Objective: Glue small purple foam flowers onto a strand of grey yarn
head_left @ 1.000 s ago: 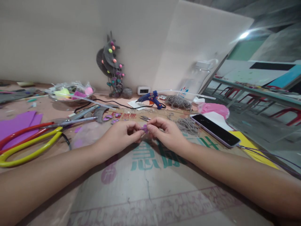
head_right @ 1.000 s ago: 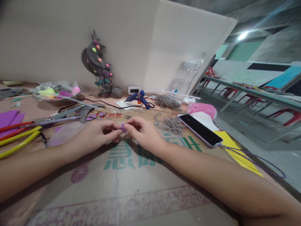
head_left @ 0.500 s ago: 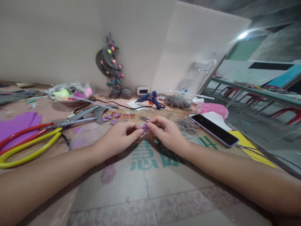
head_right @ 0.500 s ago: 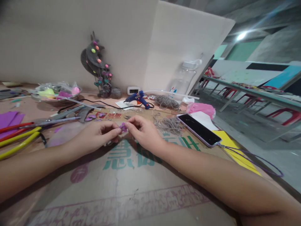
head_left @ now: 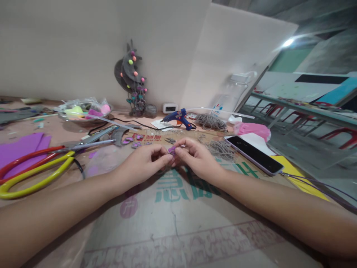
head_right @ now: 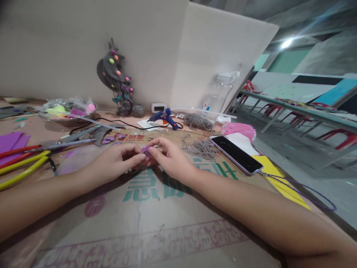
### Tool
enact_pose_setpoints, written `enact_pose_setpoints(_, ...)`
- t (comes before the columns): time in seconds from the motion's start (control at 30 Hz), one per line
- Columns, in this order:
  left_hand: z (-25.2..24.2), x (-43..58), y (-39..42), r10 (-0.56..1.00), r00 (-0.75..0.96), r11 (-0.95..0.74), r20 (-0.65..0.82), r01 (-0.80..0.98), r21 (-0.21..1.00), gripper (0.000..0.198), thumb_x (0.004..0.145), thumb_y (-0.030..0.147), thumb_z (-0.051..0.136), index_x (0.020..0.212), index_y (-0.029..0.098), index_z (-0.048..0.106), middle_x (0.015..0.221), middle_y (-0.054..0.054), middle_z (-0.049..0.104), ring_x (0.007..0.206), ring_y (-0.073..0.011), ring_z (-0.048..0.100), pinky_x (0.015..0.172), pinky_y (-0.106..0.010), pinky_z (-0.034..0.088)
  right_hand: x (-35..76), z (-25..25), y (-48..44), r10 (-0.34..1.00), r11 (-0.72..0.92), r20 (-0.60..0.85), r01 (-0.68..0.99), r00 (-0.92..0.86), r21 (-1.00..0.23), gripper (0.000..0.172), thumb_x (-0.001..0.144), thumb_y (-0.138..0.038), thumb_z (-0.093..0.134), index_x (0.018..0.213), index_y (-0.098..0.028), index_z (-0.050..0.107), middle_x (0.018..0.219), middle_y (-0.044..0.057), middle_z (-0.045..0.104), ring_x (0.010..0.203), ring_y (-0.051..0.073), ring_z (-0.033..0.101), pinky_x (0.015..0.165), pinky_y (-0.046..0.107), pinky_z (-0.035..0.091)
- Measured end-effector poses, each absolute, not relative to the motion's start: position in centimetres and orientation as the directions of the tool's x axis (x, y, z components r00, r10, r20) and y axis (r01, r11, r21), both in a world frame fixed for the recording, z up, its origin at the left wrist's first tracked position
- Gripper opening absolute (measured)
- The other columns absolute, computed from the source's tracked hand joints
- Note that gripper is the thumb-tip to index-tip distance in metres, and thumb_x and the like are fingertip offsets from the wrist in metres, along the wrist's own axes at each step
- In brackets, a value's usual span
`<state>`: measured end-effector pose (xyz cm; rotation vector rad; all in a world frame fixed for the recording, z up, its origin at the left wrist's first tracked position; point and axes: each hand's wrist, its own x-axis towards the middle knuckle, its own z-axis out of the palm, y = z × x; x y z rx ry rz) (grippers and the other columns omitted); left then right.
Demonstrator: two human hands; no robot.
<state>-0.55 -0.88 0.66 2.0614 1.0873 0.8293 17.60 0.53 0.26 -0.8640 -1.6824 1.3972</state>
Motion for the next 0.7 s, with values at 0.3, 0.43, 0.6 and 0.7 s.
enact_pose_setpoints(0.3,0.65,-0.58,-0.82,0.873,0.428,-0.421,0.235,0.415,0.806,0.017,0.086,0.029,0.048,0.081,0.017,0.059,0.066,0.003,0.058,0.057,-0.0095,0.051,0.052,-0.020,0.037,17.61,0.18,0.45,0.818,0.191,0.156,0.007,-0.553,-0.982,0.019,0.087,-0.036,0.051,0.095,-0.019,0.047,0.072,0.001,0.065,0.070,0.013,0.066,0.070,0.029,0.054)
enact_pose_setpoints(0.43,0.77,-0.61,-0.92,0.878,0.427,-0.410,0.218,0.432,0.804,0.019,0.086,0.029,0.047,0.076,0.017,0.057,0.062,0.004,0.055,0.055,-0.0090,0.048,0.051,-0.020,0.035,17.74,0.48,0.51,0.857,0.252,0.182,0.084,-0.481,-0.964,0.023,0.088,-0.039,0.047,0.095,-0.018,0.050,0.068,0.000,0.061,0.063,0.011,0.062,0.063,0.025,0.051)
enact_pose_setpoints(0.6,0.77,-0.54,-0.89,0.870,0.435,-0.445,0.231,0.492,0.749,0.016,0.084,0.026,0.049,0.076,0.017,0.058,0.065,0.003,0.058,0.059,-0.0103,0.050,0.054,-0.021,0.036,17.76,0.61,0.66,0.900,0.328,0.189,0.325,-0.393,-0.887,0.020,0.080,-0.034,0.059,0.089,-0.017,0.060,0.066,-0.001,0.058,0.056,0.010,0.054,0.055,0.023,0.046)
enact_pose_setpoints(0.7,0.69,-0.47,-0.81,0.872,0.435,-0.441,0.225,0.496,0.748,0.015,0.083,0.026,0.049,0.074,0.017,0.058,0.065,0.003,0.058,0.060,-0.0106,0.050,0.055,-0.021,0.036,17.82,0.44,0.75,0.892,0.363,0.197,0.382,-0.407,-0.850,0.019,0.080,-0.034,0.058,0.085,-0.016,0.062,0.067,0.000,0.059,0.058,0.010,0.054,0.056,0.023,0.046)
